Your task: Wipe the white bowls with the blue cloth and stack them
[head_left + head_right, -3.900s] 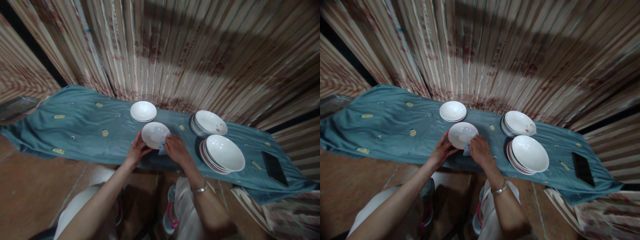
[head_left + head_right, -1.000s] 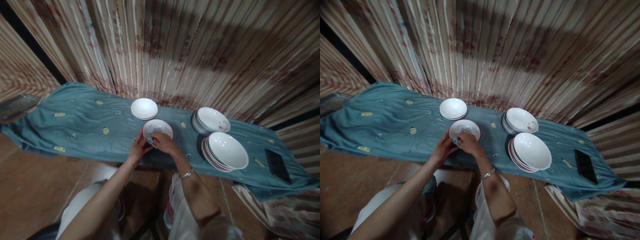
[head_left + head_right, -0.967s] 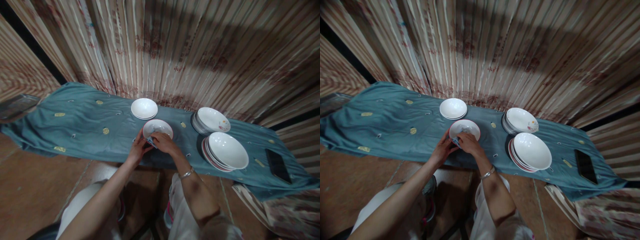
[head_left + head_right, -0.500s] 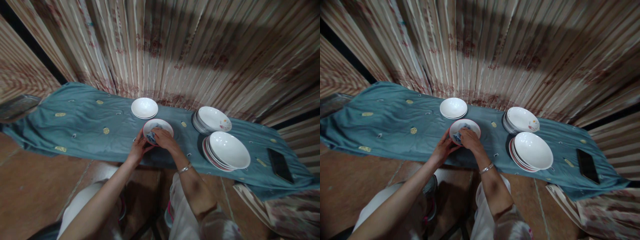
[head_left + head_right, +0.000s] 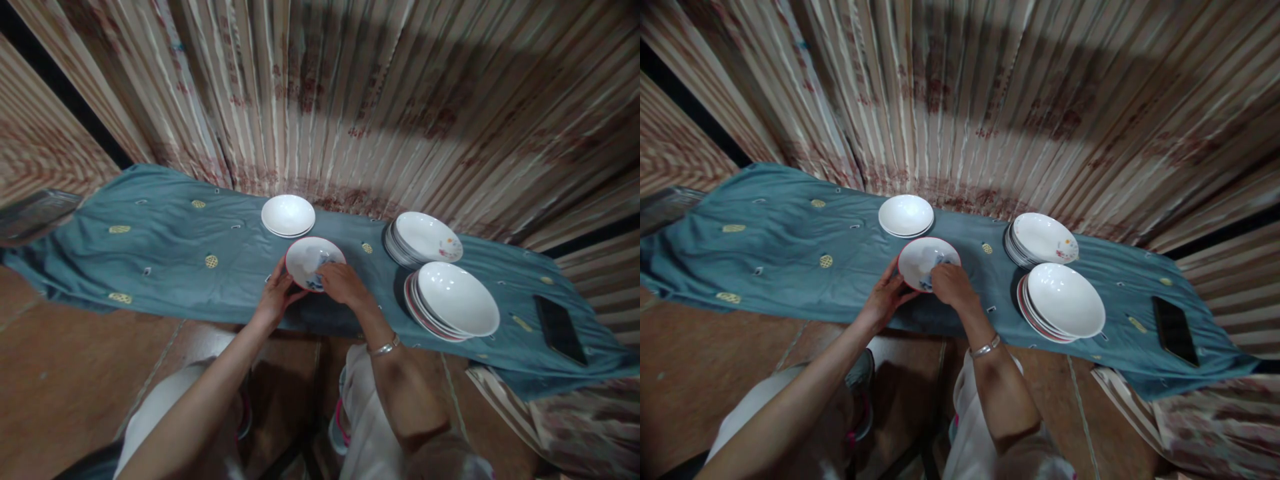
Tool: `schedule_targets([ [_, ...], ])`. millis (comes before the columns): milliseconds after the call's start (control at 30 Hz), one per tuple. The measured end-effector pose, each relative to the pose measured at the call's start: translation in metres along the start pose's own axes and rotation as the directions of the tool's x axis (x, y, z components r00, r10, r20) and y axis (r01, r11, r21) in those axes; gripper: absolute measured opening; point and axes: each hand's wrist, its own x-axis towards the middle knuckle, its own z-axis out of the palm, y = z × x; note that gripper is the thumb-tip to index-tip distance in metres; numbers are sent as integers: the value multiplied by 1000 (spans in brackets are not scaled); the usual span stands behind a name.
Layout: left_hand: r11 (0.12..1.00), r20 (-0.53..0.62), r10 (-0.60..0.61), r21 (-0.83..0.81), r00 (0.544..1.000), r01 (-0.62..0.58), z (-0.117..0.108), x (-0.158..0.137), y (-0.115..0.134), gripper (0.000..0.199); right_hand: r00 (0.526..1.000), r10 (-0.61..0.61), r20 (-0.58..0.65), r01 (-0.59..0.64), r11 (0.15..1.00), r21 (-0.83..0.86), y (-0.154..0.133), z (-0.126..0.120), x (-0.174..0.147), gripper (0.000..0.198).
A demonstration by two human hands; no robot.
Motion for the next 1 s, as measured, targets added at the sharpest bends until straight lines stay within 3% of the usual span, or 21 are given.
schedule_targets([
  [167, 1000, 25, 15, 6, 1000, -16, 0, -1, 0, 71, 994, -41, 102, 38, 999, 36, 3, -8, -2, 34],
  [333, 1000, 14, 13, 4, 1000, -13, -1, 0, -1, 71, 991, -69, 113, 48, 982, 184, 0, -9, 2, 37],
  [600, 1000, -29, -11, 3, 1000, 11, -2, 2, -2, 71, 987, -159, -38, 158, 871, 464, -7, 7, 13, 40],
  [833, 1000, -10, -9, -26, 1000, 8, -4, 4, -4, 66, 959, -199, -204, 280, 791, 544, -11, 28, 31, 51],
  [1000, 1000, -6, 4, -28, 1000, -4, -4, 3, -3, 61, 951, -177, -255, 286, 817, 500, -11, 38, 44, 57],
])
